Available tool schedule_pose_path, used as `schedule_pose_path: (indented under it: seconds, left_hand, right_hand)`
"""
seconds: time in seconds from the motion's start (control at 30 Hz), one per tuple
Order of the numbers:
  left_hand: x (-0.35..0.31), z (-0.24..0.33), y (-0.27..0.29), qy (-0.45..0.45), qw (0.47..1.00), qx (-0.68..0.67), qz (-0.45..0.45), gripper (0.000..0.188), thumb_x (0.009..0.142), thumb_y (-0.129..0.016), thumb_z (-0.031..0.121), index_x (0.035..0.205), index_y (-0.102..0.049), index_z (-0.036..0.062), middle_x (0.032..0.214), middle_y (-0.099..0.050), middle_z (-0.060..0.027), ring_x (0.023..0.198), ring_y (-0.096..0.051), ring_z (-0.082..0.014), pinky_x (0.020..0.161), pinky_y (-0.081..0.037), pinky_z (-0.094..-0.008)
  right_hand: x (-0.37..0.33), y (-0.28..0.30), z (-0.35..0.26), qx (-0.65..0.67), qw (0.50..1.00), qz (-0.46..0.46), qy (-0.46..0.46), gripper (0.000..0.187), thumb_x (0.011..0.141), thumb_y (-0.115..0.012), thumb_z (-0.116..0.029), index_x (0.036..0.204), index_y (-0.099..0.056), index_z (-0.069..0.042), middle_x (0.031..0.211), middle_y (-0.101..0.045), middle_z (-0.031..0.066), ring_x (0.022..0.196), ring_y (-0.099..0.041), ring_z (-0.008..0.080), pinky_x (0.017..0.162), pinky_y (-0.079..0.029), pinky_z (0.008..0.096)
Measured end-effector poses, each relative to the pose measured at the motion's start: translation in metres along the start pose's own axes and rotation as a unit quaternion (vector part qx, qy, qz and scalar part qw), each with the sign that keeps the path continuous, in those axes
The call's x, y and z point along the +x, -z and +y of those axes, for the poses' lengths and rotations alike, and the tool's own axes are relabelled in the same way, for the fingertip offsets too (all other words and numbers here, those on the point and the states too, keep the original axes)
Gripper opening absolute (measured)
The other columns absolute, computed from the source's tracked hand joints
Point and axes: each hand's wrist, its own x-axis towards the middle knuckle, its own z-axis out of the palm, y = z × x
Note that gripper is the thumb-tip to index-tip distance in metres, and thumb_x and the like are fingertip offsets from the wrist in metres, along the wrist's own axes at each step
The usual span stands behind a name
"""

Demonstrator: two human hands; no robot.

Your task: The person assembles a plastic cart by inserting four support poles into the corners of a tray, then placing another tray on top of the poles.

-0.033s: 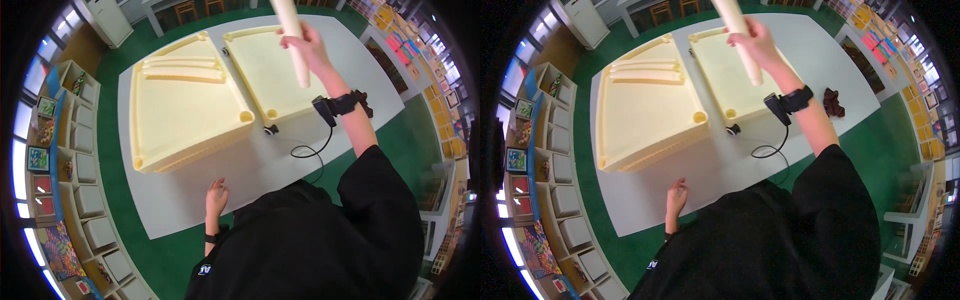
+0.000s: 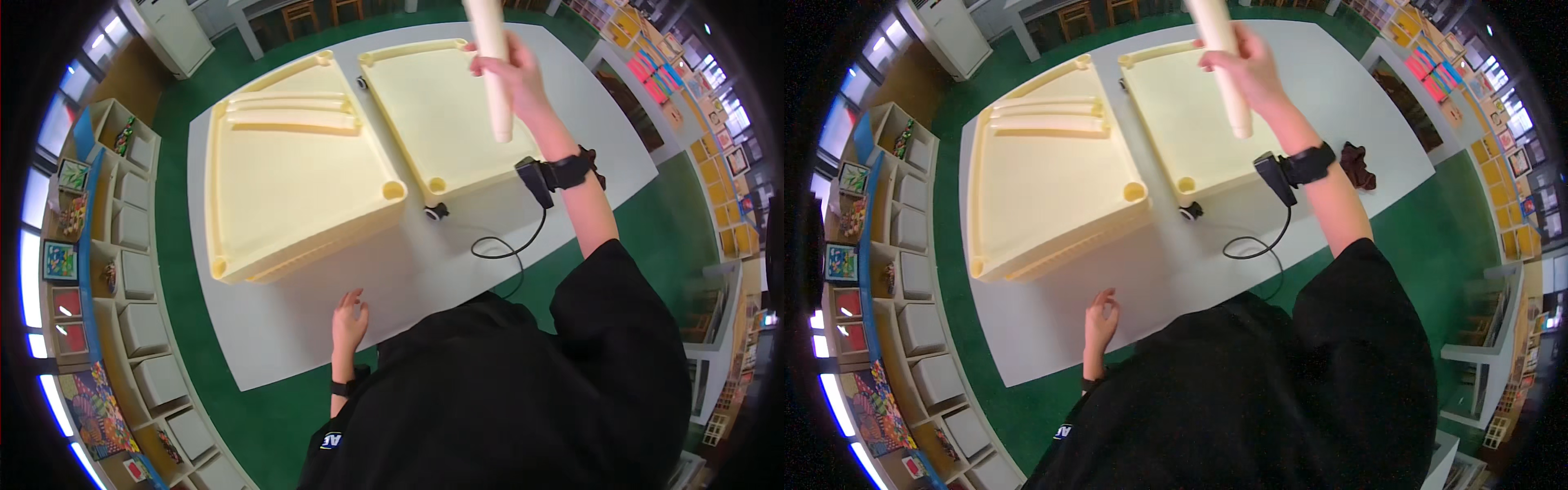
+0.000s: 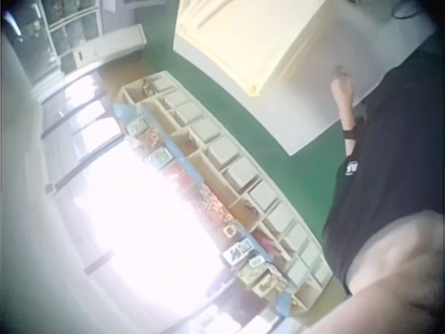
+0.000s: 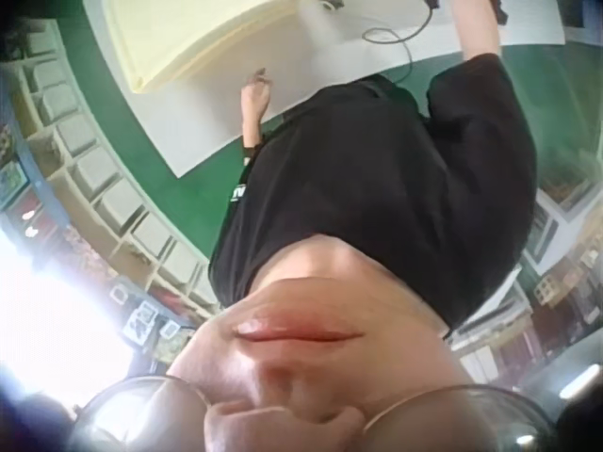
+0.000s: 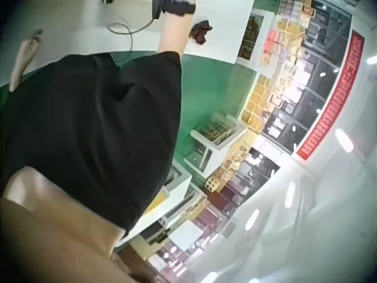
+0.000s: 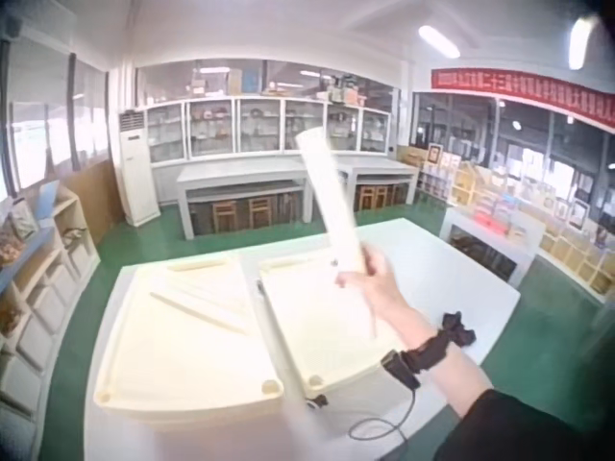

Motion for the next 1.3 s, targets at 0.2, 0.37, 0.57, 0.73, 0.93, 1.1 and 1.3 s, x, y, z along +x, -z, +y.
schedule_pose_path:
  seconds: [0.2,0.37,0.57,0.73,0.93,1.1,1.3]
  left_hand:
    - [0.016,0.046,-0.041,-0.038,0.996,-0.024,0.079,0.019,0.071,-0.052,0.002,0.09,-0.055,-0.0003,0.081,-0.056,-0.016,0.074,-0.056,-0.0286,0.065,-0.045,-0.0337]
    - [0.025,0.094,-0.089,-0.09,0.992,-0.025,0.08,0.017,0.07,-0.054,0.0,0.087,-0.056,0.0003,0.078,-0.057,-0.0138,0.07,-0.056,-0.0272,0.063,-0.045,-0.0325]
    - [0.081,0.15,-0.124,-0.203,0.973,0.042,0.099,0.018,0.068,-0.056,-0.001,0.086,-0.057,0.0027,0.077,-0.058,-0.0116,0.07,-0.055,-0.0272,0.064,-0.045,-0.0326]
    - [0.113,0.186,-0.128,-0.18,0.965,0.093,0.169,0.024,0.068,-0.054,0.0,0.093,-0.056,0.0024,0.095,-0.055,-0.0133,0.087,-0.052,-0.0293,0.075,-0.042,-0.0359]
    - [0.134,0.187,-0.123,-0.141,0.963,0.158,0.167,0.034,0.071,-0.053,0.006,0.105,-0.051,0.0038,0.114,-0.046,-0.0137,0.104,-0.042,-0.031,0.087,-0.036,-0.038]
    - [0.133,0.165,-0.119,-0.123,0.962,0.202,0.139,0.039,0.074,-0.053,0.013,0.112,-0.048,0.0071,0.121,-0.042,-0.012,0.111,-0.039,-0.0297,0.092,-0.03,-0.0404]
    - [0.139,0.163,-0.12,-0.106,0.963,0.211,0.127,0.04,0.076,-0.053,0.014,0.115,-0.047,0.0113,0.123,-0.041,-0.0108,0.115,-0.036,-0.0281,0.094,-0.027,-0.0405]
  right_hand:
    - [-0.027,0.114,-0.019,0.104,0.986,0.133,-0.008,0.017,0.069,-0.055,-0.001,0.084,-0.045,-0.003,0.07,-0.051,0.0089,0.058,-0.052,0.0188,0.054,-0.043,0.0298]
    - [-0.036,0.189,-0.031,0.133,0.977,0.166,-0.007,0.011,0.073,-0.054,-0.005,0.082,-0.052,-0.001,0.079,-0.055,0.0139,0.056,-0.051,0.0175,0.057,-0.042,0.0282]
    - [-0.039,0.292,-0.06,-0.004,0.995,0.095,0.038,0.036,0.082,-0.049,-0.024,0.104,-0.041,0.003,0.085,-0.055,0.0166,0.059,-0.049,0.0159,0.055,-0.04,0.0268]
    - [-0.044,0.298,-0.022,0.03,0.989,0.136,0.037,0.037,0.084,-0.046,-0.033,0.096,-0.044,0.003,0.084,-0.057,0.017,0.069,-0.054,0.0216,0.069,-0.043,0.0302]
    - [-0.059,0.283,0.018,0.138,0.983,0.12,0.018,0.016,0.073,-0.055,-0.005,0.086,-0.047,0.001,0.072,-0.052,0.0116,0.062,-0.052,0.0215,0.06,-0.042,0.0309]
    - [-0.058,0.26,0.033,0.152,0.969,0.196,0.022,0.007,0.069,-0.054,0.0,0.071,-0.048,0.0,0.062,-0.05,0.01,0.052,-0.05,0.0201,0.052,-0.041,0.0306]
    - [-0.073,0.256,0.054,0.124,0.971,0.205,0.0,0.008,0.063,-0.051,0.005,0.066,-0.046,-0.001,0.062,-0.05,0.0104,0.051,-0.05,0.0183,0.05,-0.041,0.0285]
